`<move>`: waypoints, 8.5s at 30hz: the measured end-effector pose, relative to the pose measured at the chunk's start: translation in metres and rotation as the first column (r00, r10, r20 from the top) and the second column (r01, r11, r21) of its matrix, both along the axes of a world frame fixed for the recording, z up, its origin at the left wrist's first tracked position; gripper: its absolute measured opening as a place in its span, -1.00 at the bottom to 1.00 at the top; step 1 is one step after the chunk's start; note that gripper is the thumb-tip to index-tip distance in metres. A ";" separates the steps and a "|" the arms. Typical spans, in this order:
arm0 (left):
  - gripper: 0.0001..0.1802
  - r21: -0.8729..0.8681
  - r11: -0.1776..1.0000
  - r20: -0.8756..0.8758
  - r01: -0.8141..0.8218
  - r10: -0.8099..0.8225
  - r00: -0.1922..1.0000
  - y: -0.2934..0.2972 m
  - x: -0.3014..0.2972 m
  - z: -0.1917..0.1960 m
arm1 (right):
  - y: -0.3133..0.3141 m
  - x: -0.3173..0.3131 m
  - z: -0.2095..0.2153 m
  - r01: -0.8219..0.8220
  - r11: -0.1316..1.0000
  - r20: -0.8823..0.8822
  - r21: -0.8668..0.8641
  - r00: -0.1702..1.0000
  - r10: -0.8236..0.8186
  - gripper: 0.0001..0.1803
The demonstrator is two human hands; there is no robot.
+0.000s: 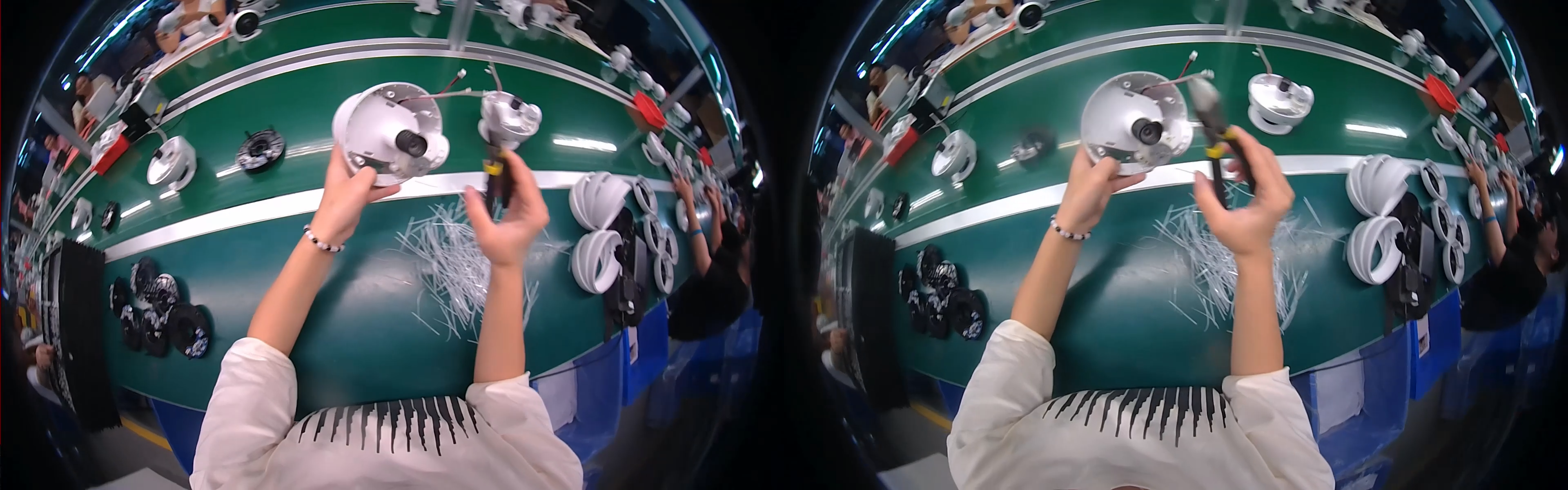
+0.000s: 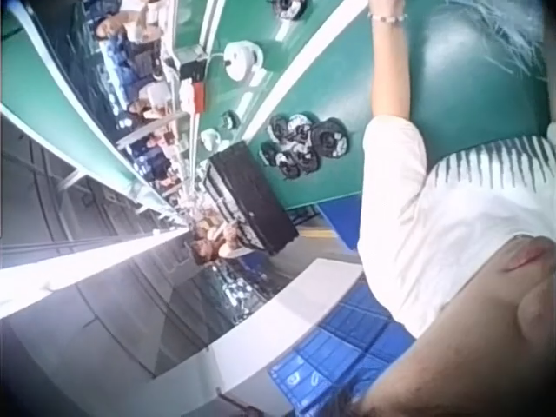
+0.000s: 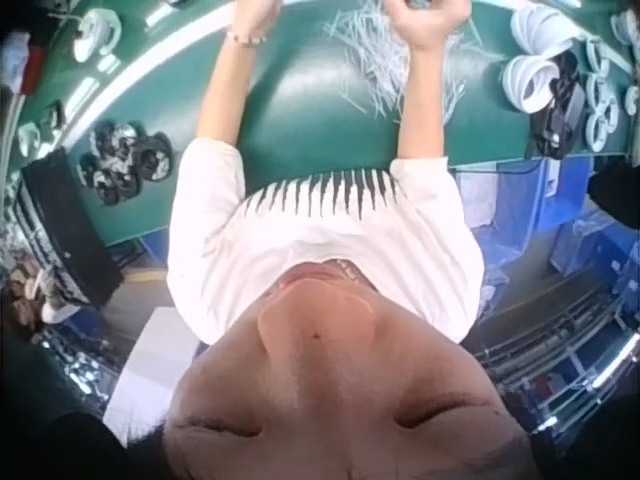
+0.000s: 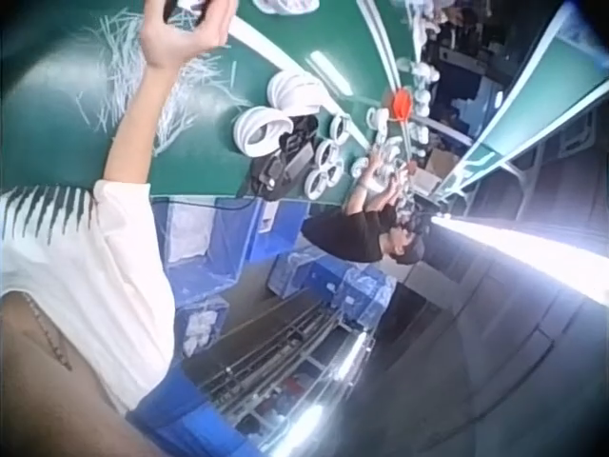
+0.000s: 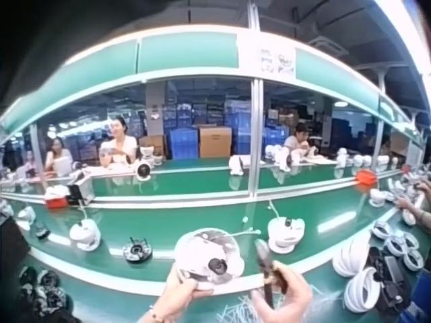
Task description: Trim excess plastic and assemble lighting fixture housing components on an assembly line.
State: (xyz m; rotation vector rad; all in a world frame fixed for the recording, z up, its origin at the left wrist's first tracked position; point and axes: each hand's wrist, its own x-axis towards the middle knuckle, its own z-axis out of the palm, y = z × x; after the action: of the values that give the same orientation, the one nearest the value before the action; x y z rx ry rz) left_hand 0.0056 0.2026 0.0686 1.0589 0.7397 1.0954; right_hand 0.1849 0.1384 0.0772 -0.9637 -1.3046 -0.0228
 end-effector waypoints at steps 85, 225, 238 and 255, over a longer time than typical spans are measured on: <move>-0.30 0.121 0.992 0.010 -0.040 0.039 0.999 -0.014 -0.041 0.030 | -0.024 -0.017 0.034 0.245 0.952 0.483 -0.184 0.866 -0.130 -0.49; -0.52 0.295 0.942 -0.265 -0.157 0.238 0.934 -0.221 -0.108 -0.093 | -0.212 -0.138 -0.094 -0.678 0.683 -0.406 -0.273 0.725 0.557 -0.50; -0.70 0.386 0.908 -0.310 -0.164 0.295 0.904 -0.168 -0.106 -0.093 | -0.208 -0.148 -0.068 -0.384 0.861 0.192 -0.334 0.867 0.461 -0.53; -0.59 0.153 0.956 -0.236 -0.249 0.280 0.930 -0.086 -0.107 -0.097 | -0.176 -0.125 -0.072 -0.380 0.740 0.563 -0.555 0.483 0.670 -0.38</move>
State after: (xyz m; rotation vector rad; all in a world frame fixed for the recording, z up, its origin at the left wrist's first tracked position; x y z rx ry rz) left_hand -0.1016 0.1168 -0.0281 1.2443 1.0579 1.2600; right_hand 0.0602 -0.0371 0.0056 -0.8109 -2.4343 0.3736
